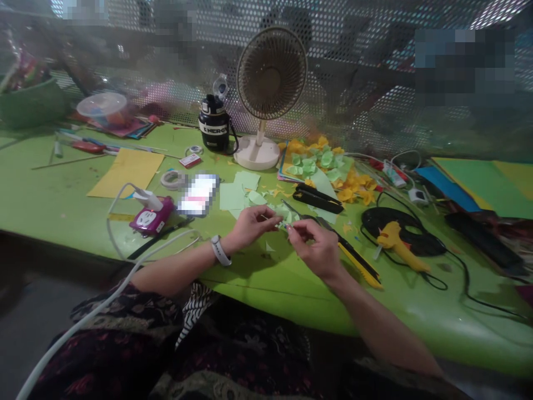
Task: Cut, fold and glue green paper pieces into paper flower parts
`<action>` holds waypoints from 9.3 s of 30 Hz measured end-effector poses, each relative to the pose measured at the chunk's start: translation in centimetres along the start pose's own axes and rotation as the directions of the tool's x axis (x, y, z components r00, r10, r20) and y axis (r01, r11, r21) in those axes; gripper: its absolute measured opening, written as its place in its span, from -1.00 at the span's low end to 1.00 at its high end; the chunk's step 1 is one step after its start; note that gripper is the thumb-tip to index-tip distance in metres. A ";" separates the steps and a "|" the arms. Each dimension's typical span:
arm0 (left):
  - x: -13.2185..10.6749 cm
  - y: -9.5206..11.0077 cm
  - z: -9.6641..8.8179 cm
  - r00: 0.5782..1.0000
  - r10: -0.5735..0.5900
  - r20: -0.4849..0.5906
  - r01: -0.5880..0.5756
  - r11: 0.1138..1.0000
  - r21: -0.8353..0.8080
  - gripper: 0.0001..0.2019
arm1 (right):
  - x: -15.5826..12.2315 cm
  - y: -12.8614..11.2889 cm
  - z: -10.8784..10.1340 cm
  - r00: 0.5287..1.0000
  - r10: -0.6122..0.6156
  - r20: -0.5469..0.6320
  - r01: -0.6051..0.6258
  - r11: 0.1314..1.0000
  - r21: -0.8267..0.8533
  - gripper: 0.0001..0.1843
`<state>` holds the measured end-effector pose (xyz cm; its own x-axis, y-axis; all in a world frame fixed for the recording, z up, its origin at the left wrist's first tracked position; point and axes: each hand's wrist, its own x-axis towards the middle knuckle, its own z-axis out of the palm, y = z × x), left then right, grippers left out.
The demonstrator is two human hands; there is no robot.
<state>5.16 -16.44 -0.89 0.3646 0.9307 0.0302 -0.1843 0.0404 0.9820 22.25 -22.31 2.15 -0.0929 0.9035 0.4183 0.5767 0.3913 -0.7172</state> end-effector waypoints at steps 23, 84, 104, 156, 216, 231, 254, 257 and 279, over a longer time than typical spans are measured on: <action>-0.5 0.3 0.4 1.000 -0.019 -0.005 0.019 0.999 0.040 -0.83 | 0.7 1.4 0.1 0.993 0.097 -0.066 -0.102 0.991 -0.090 -0.74; -1.1 -0.1 -0.1 0.858 0.479 0.186 -0.498 0.688 0.527 -0.89 | 0.6 2.5 0.3 0.983 -0.136 -0.119 0.103 0.962 -0.251 -0.80; -1.0 0.2 -0.2 0.850 0.477 0.222 -0.511 0.646 0.567 -0.86 | 0.6 2.5 0.2 0.987 -0.083 -0.141 0.042 0.961 -0.274 -0.81; -0.5 0.8 -0.5 0.927 0.365 0.091 -0.370 0.841 0.395 -0.72 | 0.7 2.6 0.2 0.993 -0.121 0.015 0.121 0.959 -0.257 -0.68; 0.3 0.3 -1.2 0.977 0.209 0.046 -0.207 0.875 0.438 -0.77 | 1.9 4.5 0.6 0.993 0.114 0.044 -0.117 0.989 0.092 -0.88; 0.2 0.1 -1.0 0.954 0.260 0.150 -0.300 0.839 0.453 -0.73 | 18.6 7.6 -5.2 0.803 0.590 0.082 -0.577 0.736 0.353 -0.65; -1.4 0.5 0.0 0.655 0.379 0.654 -0.739 0.501 0.450 -0.76 | 14.1 5.4 6.9 0.914 0.028 0.406 0.129 0.926 -0.355 -0.78; -1.2 0.3 -0.1 0.649 0.416 0.637 -0.746 0.512 0.426 -0.79 | 16.5 5.9 8.4 0.910 0.062 0.411 0.139 0.886 -0.443 -0.68; -0.5 -0.2 -0.7 0.690 0.387 0.612 -0.715 0.493 0.495 -0.75 | 17.0 5.9 9.1 0.887 0.096 0.451 0.244 0.732 -0.636 -0.68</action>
<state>4.35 -16.62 -1.20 0.7387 0.4354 0.5145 0.1005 -0.8259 0.5547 16.64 -3.05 -0.04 -0.3934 0.9180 0.0511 0.9156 0.3962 -0.0686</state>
